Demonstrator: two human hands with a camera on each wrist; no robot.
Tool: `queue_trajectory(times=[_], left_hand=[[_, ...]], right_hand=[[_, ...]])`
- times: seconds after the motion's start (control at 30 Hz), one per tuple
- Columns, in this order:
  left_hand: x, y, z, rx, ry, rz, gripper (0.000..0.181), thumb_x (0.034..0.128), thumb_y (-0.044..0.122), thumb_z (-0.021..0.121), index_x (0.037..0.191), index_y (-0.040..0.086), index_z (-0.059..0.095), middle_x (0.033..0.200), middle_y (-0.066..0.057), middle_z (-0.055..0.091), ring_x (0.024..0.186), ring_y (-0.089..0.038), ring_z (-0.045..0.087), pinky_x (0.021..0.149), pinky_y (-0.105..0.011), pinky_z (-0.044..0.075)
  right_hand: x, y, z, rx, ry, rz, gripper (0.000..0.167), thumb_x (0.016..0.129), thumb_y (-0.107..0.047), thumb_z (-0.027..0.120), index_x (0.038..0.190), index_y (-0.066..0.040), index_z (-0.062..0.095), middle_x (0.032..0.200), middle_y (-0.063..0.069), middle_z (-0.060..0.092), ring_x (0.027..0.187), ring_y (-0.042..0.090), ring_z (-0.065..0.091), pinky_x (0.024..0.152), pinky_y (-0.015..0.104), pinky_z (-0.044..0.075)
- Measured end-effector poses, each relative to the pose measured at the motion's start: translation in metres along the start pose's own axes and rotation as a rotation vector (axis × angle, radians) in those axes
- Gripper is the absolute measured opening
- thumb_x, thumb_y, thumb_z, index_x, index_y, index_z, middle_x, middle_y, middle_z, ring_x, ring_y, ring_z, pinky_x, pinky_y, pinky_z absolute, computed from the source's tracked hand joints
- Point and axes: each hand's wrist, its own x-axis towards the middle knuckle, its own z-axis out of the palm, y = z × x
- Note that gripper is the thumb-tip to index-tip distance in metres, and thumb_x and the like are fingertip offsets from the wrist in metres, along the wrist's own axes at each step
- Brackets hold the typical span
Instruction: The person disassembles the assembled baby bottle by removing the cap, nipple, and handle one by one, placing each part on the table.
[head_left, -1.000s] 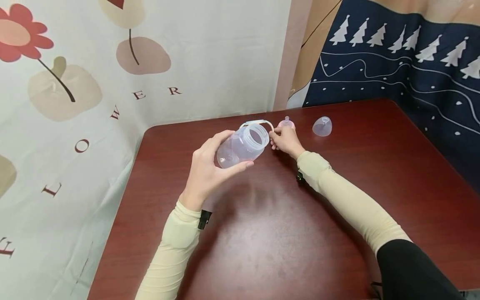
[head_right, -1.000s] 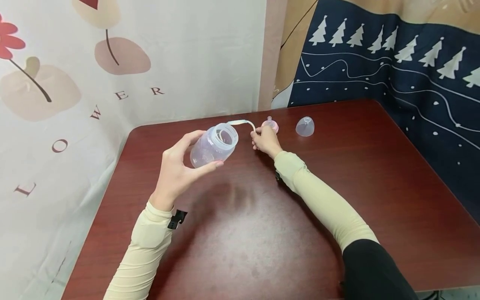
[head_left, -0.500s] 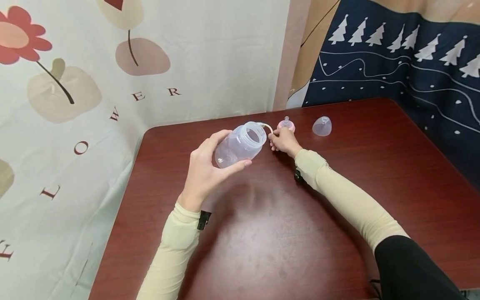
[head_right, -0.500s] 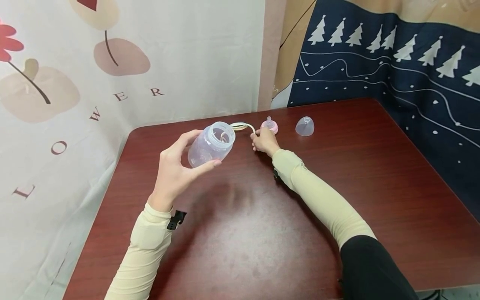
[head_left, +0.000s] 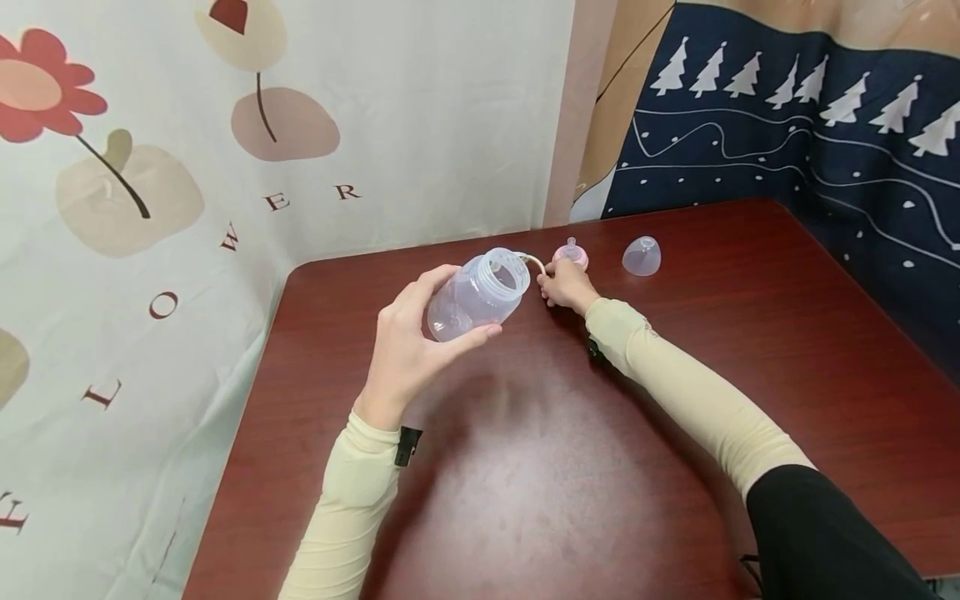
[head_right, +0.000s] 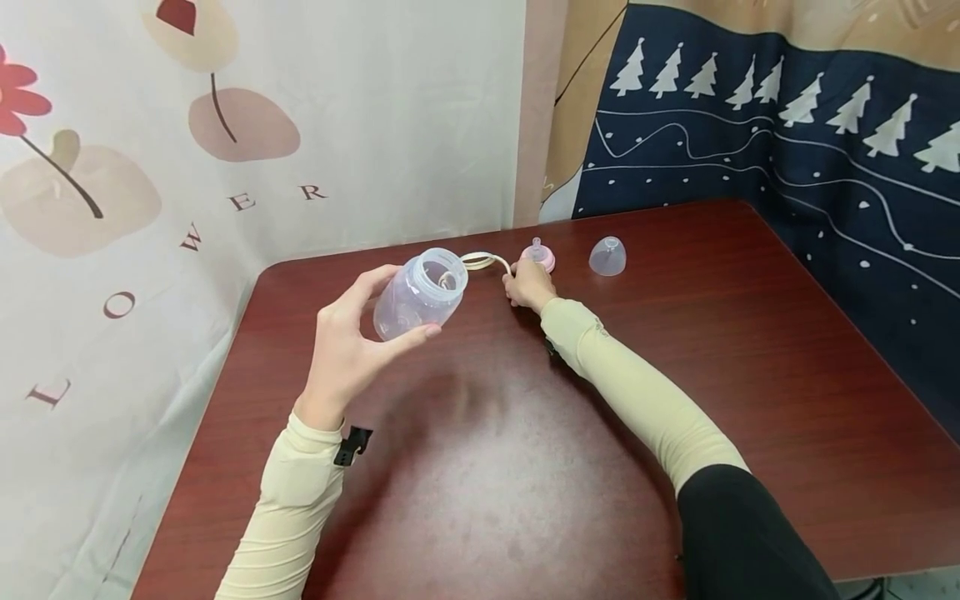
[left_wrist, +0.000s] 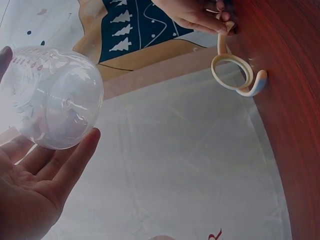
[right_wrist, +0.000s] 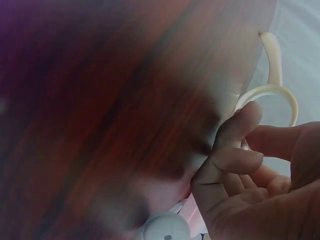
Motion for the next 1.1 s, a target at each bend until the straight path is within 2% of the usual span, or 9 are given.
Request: queue_trajectory(times=[0.17, 0.27, 0.37, 0.47, 0.57, 0.7, 0.9, 1.0, 1.1], left_hand=[[0.0, -0.001, 0.0, 0.001, 0.0, 0.0, 0.075, 0.0713, 0.039, 0.1, 0.135, 0.02, 0.067, 0.117, 0.005, 0.073, 0.102, -0.009, 0.067, 0.083, -0.033, 0.055], [0.001, -0.001, 0.0, -0.014, 0.006, -0.004, 0.075, 0.0708, 0.037, 0.1, 0.136, 0.019, 0.066, 0.118, 0.005, 0.072, 0.103, -0.01, 0.067, 0.084, -0.033, 0.054], [0.0, -0.001, 0.001, -0.035, 0.009, -0.015, 0.076, 0.071, 0.037, 0.1, 0.136, 0.018, 0.065, 0.12, 0.006, 0.072, 0.107, -0.01, 0.067, 0.087, -0.034, 0.053], [0.001, -0.002, 0.001, -0.049, 0.01, -0.024, 0.076, 0.0724, 0.039, 0.099, 0.136, 0.017, 0.063, 0.121, 0.006, 0.071, 0.109, -0.009, 0.067, 0.089, -0.034, 0.055], [0.002, -0.004, 0.0, -0.056, 0.016, -0.027, 0.076, 0.0743, 0.038, 0.098, 0.138, 0.017, 0.062, 0.123, 0.007, 0.07, 0.111, -0.009, 0.065, 0.091, -0.035, 0.056], [0.006, -0.009, -0.001, -0.057, 0.026, -0.042, 0.075, 0.0779, 0.035, 0.095, 0.143, 0.02, 0.062, 0.129, 0.007, 0.067, 0.115, -0.01, 0.063, 0.095, -0.036, 0.056], [0.018, -0.033, 0.002, -0.056, 0.023, -0.12, 0.07, 0.0786, 0.033, 0.094, 0.138, 0.015, 0.061, 0.124, 0.0, 0.067, 0.114, -0.014, 0.061, 0.095, -0.041, 0.056], [0.025, -0.05, 0.007, -0.076, 0.022, -0.187, 0.069, 0.079, 0.032, 0.094, 0.135, 0.012, 0.058, 0.121, -0.006, 0.066, 0.114, -0.017, 0.061, 0.095, -0.043, 0.057], [0.031, -0.064, 0.013, -0.086, 0.023, -0.248, 0.07, 0.0803, 0.033, 0.092, 0.134, 0.01, 0.055, 0.12, -0.009, 0.065, 0.114, -0.02, 0.06, 0.096, -0.043, 0.056]], right_hand=[[-0.005, -0.002, -0.005, -0.004, -0.005, -0.037, 0.026, 0.109, -0.014, 0.053, 0.12, 0.006, 0.067, 0.079, 0.008, 0.067, 0.055, 0.007, 0.059, 0.058, 0.019, 0.05], [-0.014, -0.004, -0.013, -0.001, 0.008, -0.092, 0.037, 0.109, -0.015, 0.053, 0.137, 0.009, 0.061, 0.086, 0.016, 0.071, 0.056, 0.009, 0.06, 0.058, 0.019, 0.049], [-0.027, -0.008, -0.023, -0.008, 0.018, -0.158, 0.045, 0.109, -0.016, 0.056, 0.146, 0.009, 0.055, 0.095, 0.023, 0.073, 0.058, 0.012, 0.063, 0.06, 0.021, 0.048], [-0.042, -0.01, -0.034, -0.015, 0.012, -0.213, 0.046, 0.108, -0.018, 0.059, 0.148, 0.006, 0.055, 0.099, 0.025, 0.072, 0.064, 0.022, 0.068, 0.059, 0.024, 0.048], [-0.06, -0.014, -0.046, -0.013, 0.003, -0.248, 0.045, 0.108, -0.02, 0.06, 0.148, 0.001, 0.057, 0.095, 0.022, 0.071, 0.072, 0.034, 0.07, 0.056, 0.027, 0.048], [-0.082, -0.021, -0.059, 0.011, 0.004, -0.283, 0.043, 0.107, -0.021, 0.062, 0.146, -0.003, 0.059, 0.09, 0.017, 0.07, 0.073, 0.038, 0.068, 0.054, 0.028, 0.05], [-0.102, -0.027, -0.066, 0.025, 0.008, -0.325, 0.041, 0.107, -0.021, 0.063, 0.144, -0.004, 0.061, 0.092, 0.018, 0.071, 0.073, 0.037, 0.067, 0.062, 0.028, 0.052], [-0.105, -0.024, -0.065, 0.019, 0.005, -0.341, 0.039, 0.107, -0.022, 0.063, 0.142, -0.005, 0.062, 0.089, 0.013, 0.071, 0.072, 0.033, 0.067, 0.065, 0.028, 0.052], [-0.105, -0.021, -0.063, 0.02, 0.003, -0.353, 0.037, 0.107, -0.02, 0.064, 0.141, -0.005, 0.062, 0.089, 0.015, 0.072, 0.07, 0.031, 0.067, 0.065, 0.027, 0.052]])
